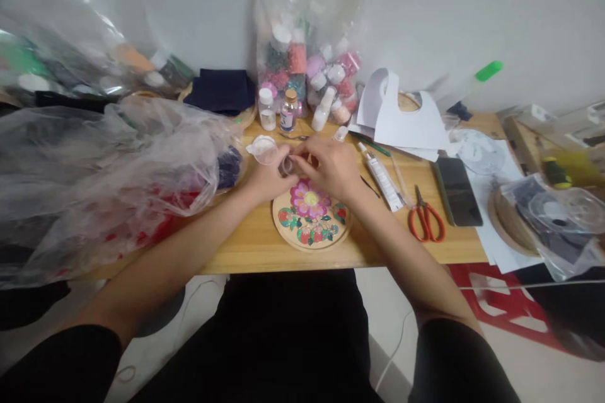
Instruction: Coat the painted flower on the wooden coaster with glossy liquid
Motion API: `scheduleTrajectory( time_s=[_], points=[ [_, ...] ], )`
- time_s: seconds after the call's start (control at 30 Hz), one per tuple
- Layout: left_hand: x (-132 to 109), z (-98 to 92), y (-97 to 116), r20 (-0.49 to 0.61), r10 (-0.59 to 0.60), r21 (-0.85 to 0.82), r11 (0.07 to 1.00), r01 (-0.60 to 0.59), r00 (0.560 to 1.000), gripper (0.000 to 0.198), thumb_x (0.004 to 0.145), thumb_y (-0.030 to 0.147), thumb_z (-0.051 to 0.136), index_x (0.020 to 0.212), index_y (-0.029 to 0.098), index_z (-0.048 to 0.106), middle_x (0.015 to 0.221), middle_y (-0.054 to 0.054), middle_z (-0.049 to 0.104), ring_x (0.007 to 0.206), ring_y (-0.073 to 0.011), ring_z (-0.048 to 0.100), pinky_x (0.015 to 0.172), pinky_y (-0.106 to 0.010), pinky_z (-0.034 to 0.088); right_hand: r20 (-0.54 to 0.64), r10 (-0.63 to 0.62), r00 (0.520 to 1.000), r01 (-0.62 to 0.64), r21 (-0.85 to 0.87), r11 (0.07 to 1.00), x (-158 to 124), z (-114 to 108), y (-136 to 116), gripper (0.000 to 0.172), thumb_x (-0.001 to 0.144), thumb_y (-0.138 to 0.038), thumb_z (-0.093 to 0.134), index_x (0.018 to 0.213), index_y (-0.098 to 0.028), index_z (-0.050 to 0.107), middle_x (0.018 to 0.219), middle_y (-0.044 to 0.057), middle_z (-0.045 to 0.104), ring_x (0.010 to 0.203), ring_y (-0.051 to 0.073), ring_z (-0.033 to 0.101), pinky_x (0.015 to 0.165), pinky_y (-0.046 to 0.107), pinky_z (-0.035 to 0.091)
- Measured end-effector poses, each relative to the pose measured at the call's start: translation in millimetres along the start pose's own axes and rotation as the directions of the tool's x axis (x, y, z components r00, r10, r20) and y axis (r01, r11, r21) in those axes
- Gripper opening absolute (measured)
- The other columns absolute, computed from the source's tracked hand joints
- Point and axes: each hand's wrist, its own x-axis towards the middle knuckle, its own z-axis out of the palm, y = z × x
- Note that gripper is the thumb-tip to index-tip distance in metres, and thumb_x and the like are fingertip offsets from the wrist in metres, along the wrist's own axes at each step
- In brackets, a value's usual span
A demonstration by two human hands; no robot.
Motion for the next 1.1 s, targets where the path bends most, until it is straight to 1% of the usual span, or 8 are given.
scheduleTrajectory(
  time_s=[0.17, 0.33, 0.5, 0.6, 0.77, 0.87, 0.97, 1.1],
  points=[
    [2, 4.3, -7, -0.027, 0.061, 0.007, 0.998, -0.061, 0.998, 0.017, 0.071, 0.015, 0.060, 0.080, 0.020, 0.046, 0.075, 0.002, 0.048, 0.070, -0.0123, 0.046, 0.063, -0.026, 0.033, -0.012, 0.003, 1.000, -0.002, 0.082, 0.997, -4, -1, 1, 0.018, 0.088, -0.032, 0.063, 0.083, -0.020, 0.076, 0.068, 0.002, 0.069, 0.055, 0.011, 0.053, 0.055, 0.026, 0.040],
    [2, 5.8, -9, -0.039, 0.087, 0.011, 0.996, -0.086, 0.995, 0.017, 0.072, 0.016, 0.060, 0.086, 0.019, 0.051, 0.080, 0.001, 0.055, 0.074, -0.0131, 0.049, 0.065, -0.026, 0.035, -0.048, 0.146, 0.988, -0.121, 0.336, 0.934, -10, 3, -1, 0.014, 0.083, -0.030, 0.069, 0.077, -0.019, 0.075, 0.070, 0.002, 0.072, 0.053, 0.009, 0.053, 0.053, 0.025, 0.041],
    [1, 1.7, -2, -0.031, 0.049, 0.022, 0.999, -0.049, 0.998, 0.011, 0.075, 0.014, 0.057, 0.085, 0.018, 0.054, 0.082, -0.001, 0.059, 0.076, -0.0132, 0.052, 0.068, -0.027, 0.038, -0.054, 0.461, 0.886, -0.336, 0.610, 0.718, -18, 6, -3, 0.024, 0.072, -0.043, 0.078, 0.073, -0.019, 0.073, 0.058, -0.001, 0.065, 0.046, 0.008, 0.050, 0.044, 0.023, 0.037],
    [1, -0.5, 1, -0.012, 0.038, 0.010, 0.999, -0.038, 0.999, 0.012, 0.074, 0.012, 0.057, 0.084, 0.017, 0.055, 0.085, -0.001, 0.061, 0.080, -0.0139, 0.054, 0.072, -0.027, 0.040, -0.018, 0.544, 0.839, -0.385, 0.688, 0.615, -23, 2, -8, 0.028, 0.068, -0.046, 0.081, 0.070, -0.020, 0.071, 0.056, -0.002, 0.063, 0.046, 0.008, 0.051, 0.045, 0.023, 0.039],
    [1, -3.2, 3, 0.015, 0.016, -0.001, 1.000, -0.016, 1.000, 0.013, 0.072, 0.009, 0.057, 0.081, 0.017, 0.056, 0.083, -0.001, 0.061, 0.078, -0.0139, 0.054, 0.070, -0.026, 0.038, 0.055, 0.610, 0.790, -0.479, 0.676, 0.560, -44, -11, -24, 0.034, 0.068, -0.053, 0.079, 0.069, -0.021, 0.069, 0.054, -0.002, 0.061, 0.044, 0.010, 0.049, 0.043, 0.025, 0.042],
    [1, -4.4, 4, 0.018, 0.007, 0.010, 1.000, -0.007, 1.000, 0.013, 0.071, 0.010, 0.059, 0.082, 0.017, 0.056, 0.083, -0.001, 0.061, 0.078, -0.0141, 0.054, 0.069, -0.026, 0.037, 0.114, 0.629, 0.769, -0.550, 0.618, 0.561, -65, -16, -35, 0.027, 0.072, -0.045, 0.078, 0.069, -0.020, 0.069, 0.059, 0.000, 0.064, 0.047, 0.010, 0.052, 0.043, 0.024, 0.043],
    [0, -4.5, 4, 0.005, 0.029, 0.002, 1.000, -0.029, 1.000, 0.014, 0.071, 0.011, 0.061, 0.083, 0.016, 0.056, 0.084, 0.000, 0.061, 0.079, -0.0138, 0.054, 0.071, -0.026, 0.037, 0.162, 0.588, 0.793, -0.567, 0.551, 0.613, -82, -16, -43, 0.014, 0.077, -0.033, 0.074, 0.073, -0.020, 0.070, 0.066, 0.001, 0.068, 0.054, 0.011, 0.059, 0.048, 0.023, 0.047],
    [1, -2.9, 2, -0.003, 0.039, -0.007, 0.999, -0.039, 0.999, 0.015, 0.072, 0.011, 0.061, 0.086, 0.016, 0.057, 0.087, -0.001, 0.061, 0.082, -0.0139, 0.055, 0.074, -0.026, 0.038, 0.178, 0.532, 0.828, -0.547, 0.471, 0.692, -87, -13, -48, 0.011, 0.080, -0.027, 0.069, 0.072, -0.019, 0.070, 0.067, 0.002, 0.069, 0.056, 0.011, 0.060, 0.048, 0.023, 0.046]
  ],
)
